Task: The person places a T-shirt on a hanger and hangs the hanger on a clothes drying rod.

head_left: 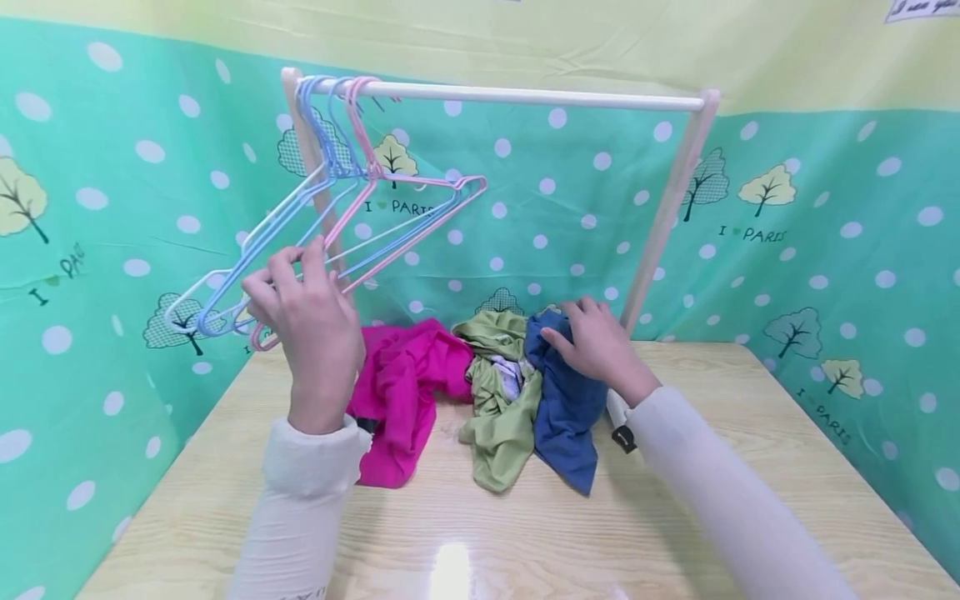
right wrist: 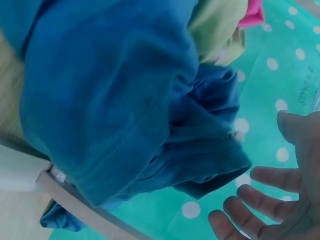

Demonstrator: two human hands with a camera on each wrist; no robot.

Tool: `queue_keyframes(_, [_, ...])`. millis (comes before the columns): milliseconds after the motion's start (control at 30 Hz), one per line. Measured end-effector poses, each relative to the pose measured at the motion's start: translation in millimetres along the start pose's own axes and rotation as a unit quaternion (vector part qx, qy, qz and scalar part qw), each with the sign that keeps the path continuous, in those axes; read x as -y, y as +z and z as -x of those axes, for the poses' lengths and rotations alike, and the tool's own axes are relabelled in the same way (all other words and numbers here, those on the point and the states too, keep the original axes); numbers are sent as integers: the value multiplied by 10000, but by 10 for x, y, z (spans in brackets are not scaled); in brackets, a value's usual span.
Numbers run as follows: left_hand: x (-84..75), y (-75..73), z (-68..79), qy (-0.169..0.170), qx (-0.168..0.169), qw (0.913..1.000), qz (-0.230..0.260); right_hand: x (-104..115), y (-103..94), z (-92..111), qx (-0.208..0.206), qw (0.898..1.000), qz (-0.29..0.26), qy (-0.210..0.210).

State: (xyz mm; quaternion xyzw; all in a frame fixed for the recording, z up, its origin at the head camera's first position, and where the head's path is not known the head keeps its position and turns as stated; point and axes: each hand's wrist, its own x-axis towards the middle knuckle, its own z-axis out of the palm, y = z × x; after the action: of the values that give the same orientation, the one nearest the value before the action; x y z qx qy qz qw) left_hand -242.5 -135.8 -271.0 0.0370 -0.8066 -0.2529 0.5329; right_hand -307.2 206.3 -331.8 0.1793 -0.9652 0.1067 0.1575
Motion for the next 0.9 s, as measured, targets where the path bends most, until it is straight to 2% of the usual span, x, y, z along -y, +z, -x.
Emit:
queue_keyframes(167, [58,24,-17,91,-148,9998,112,-72,14,-111,330,9987,-134,354])
queue_keyframes(300, [91,12,-26,74,-53,9995,317,-120,29,-180,611,9965,-132,556])
queue_keyframes(433, [98,-16,-41,-38,-170,9983,555,-166,46,-227,731,9951,-177,636])
queue_keyframes(567, [112,-47,-59,124,-463,9968,638,-211,45,-258,860,9931,-325,728])
queue_keyframes(667, [124,-58,-64,240,-550,9961,654,-241,45,-271,936,9920,-398,745])
queue_keyframes(900, [108,-69,-67,-16,-703,9936,878,-260,69,-273,923,9924,-369,730])
